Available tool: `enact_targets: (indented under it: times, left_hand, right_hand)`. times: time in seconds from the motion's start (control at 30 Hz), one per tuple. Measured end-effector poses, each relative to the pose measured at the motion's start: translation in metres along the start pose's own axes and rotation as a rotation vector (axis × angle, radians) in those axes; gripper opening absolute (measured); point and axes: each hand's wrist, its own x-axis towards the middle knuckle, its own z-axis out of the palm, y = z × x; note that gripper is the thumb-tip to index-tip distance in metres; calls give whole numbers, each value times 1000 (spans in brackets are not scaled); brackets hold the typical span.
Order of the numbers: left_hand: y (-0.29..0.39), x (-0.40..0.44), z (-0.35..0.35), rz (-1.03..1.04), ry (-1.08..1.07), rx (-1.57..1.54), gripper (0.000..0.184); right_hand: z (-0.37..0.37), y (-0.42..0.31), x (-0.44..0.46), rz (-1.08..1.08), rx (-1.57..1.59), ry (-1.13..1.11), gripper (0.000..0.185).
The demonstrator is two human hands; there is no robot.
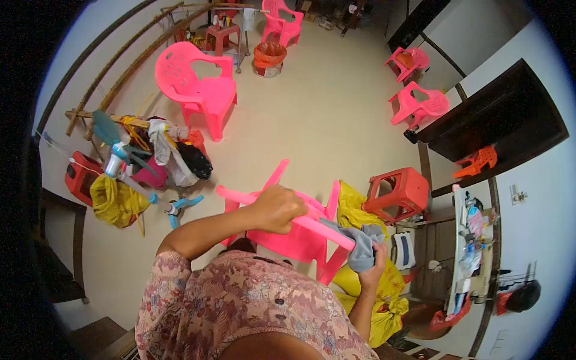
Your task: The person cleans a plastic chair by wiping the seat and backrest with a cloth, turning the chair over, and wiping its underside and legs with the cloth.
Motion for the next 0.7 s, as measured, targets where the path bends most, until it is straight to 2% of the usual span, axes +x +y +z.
enact_targets:
  times: [0.03, 0.1, 0.13, 0.3, 0.5, 0.7]
  left_hand:
    - [-17, 16, -1, -3, 10, -21, 15]
    - [-51, 44, -2, 82, -58, 14, 14]
    - [-62, 62, -7, 86, -61, -2, 14]
    - [-142, 128, -50, 281, -67, -5, 11]
    - [-265, 183, -59, 224, 153, 162, 12]
    - [-417, 249, -53, 156, -18, 366, 8]
  right_hand:
    - [5, -9, 18, 2, -20, -11, 41]
    - [21, -22, 50, -181, -215, -46, 45]
    - [24, -31, 68, -157, -189, -68, 39]
    - [71, -39, 147, -197, -191, -137, 39]
    - [161, -26, 253, -198, -155, -68, 38]
    - [269, 31, 378, -203, -98, -22, 34]
